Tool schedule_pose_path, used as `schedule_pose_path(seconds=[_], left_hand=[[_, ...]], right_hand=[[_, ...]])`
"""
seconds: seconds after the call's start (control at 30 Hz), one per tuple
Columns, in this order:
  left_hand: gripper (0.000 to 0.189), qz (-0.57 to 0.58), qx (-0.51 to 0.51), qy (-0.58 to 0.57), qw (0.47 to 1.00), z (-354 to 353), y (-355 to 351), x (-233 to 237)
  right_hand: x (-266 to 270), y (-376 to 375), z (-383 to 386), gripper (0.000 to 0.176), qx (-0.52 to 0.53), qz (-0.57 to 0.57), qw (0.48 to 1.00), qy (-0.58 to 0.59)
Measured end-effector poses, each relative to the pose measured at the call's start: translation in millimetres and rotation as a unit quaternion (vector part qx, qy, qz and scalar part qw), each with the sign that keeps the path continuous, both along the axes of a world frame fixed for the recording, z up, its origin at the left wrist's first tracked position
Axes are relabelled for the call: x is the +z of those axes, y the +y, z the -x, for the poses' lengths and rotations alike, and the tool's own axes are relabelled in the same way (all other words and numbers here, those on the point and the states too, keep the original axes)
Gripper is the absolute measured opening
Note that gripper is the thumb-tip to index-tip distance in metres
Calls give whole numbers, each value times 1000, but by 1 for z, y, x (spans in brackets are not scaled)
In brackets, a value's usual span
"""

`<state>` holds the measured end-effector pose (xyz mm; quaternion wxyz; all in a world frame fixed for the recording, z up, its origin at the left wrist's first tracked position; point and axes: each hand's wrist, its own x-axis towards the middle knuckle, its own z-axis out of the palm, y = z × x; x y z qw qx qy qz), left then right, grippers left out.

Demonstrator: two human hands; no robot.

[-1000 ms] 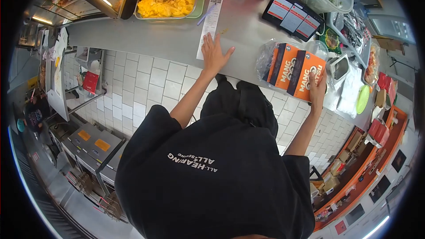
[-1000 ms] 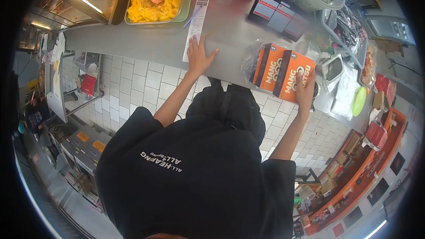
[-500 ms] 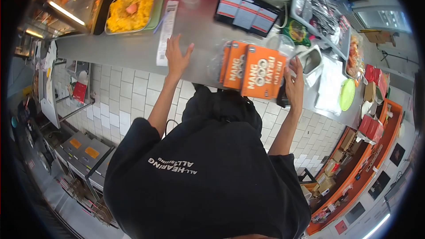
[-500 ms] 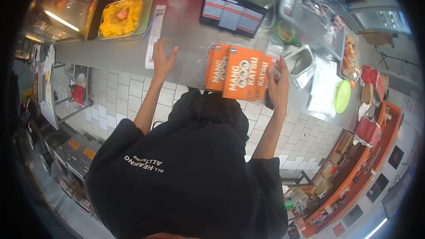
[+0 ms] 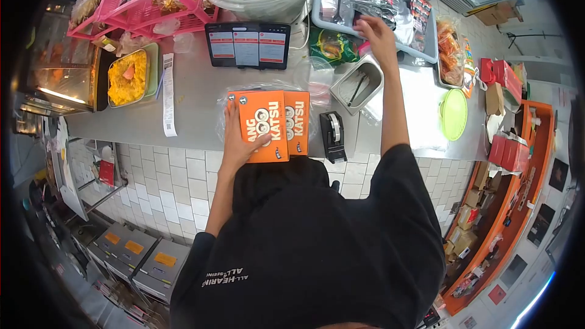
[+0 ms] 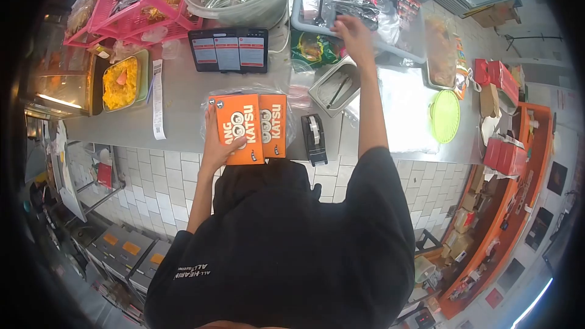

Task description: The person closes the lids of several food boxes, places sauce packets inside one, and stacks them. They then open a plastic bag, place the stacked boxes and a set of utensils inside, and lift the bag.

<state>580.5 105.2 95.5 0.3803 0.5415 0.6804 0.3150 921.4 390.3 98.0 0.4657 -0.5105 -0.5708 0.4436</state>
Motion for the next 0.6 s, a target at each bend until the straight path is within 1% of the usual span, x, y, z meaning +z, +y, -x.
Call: schedule_pose_path(seconds=[0.07,0.1,0.13,0.17,0.23,0.27,0.3,0.33,0.37,0.43,0.47,0.53,0.57,0.6], left_hand=[[111,11,-5,7,1000,0,-1,0],[111,11,-7,11,1000,1,-1,-1],[111,9,-10,13,1000,1,1,-2],[113,9,4,-6,1000,1,0,-2],[113,6,5,-13,1000,0,-1,-4],[114,6,12,-16,1000,0,-1,-5],[115,17,10,-2,1000,-1,0,-1],[115,15,14,-2,1000,-1,0,-1],[115,20,7,11,1000,0,0,-3],[116,25,9,24,999,0,0,-3],[116,32,10,17,999,-1,0,0],[117,38,12,10,999,-2,3,4],[117,29,17,-1,999,-2,3,5],[117,20,20,-13,1000,-3,2,6]], right_hand=[[-3,27,4,26,74,5,997,-9],[0,38,1,26,73,2,997,-8],[6,50,-4,25,-5,-83,989,-123],[11,60,-10,25,-86,-164,953,-238],[-21,102,-59,29,-228,-275,912,-201],[-29,110,-83,30,-270,-245,918,-160],[-67,133,-124,32,-285,-271,889,-235],[-64,124,-134,34,-249,-144,859,-423],[-61,111,-142,37,-197,-13,783,-589],[-93,104,-173,31,-75,-50,740,-666],[-95,105,-181,31,-70,-52,740,-667],[-96,108,-190,20,-119,3,801,-586],[-95,108,-198,19,-109,3,820,-562],[-87,100,-199,19,-110,9,819,-563]])
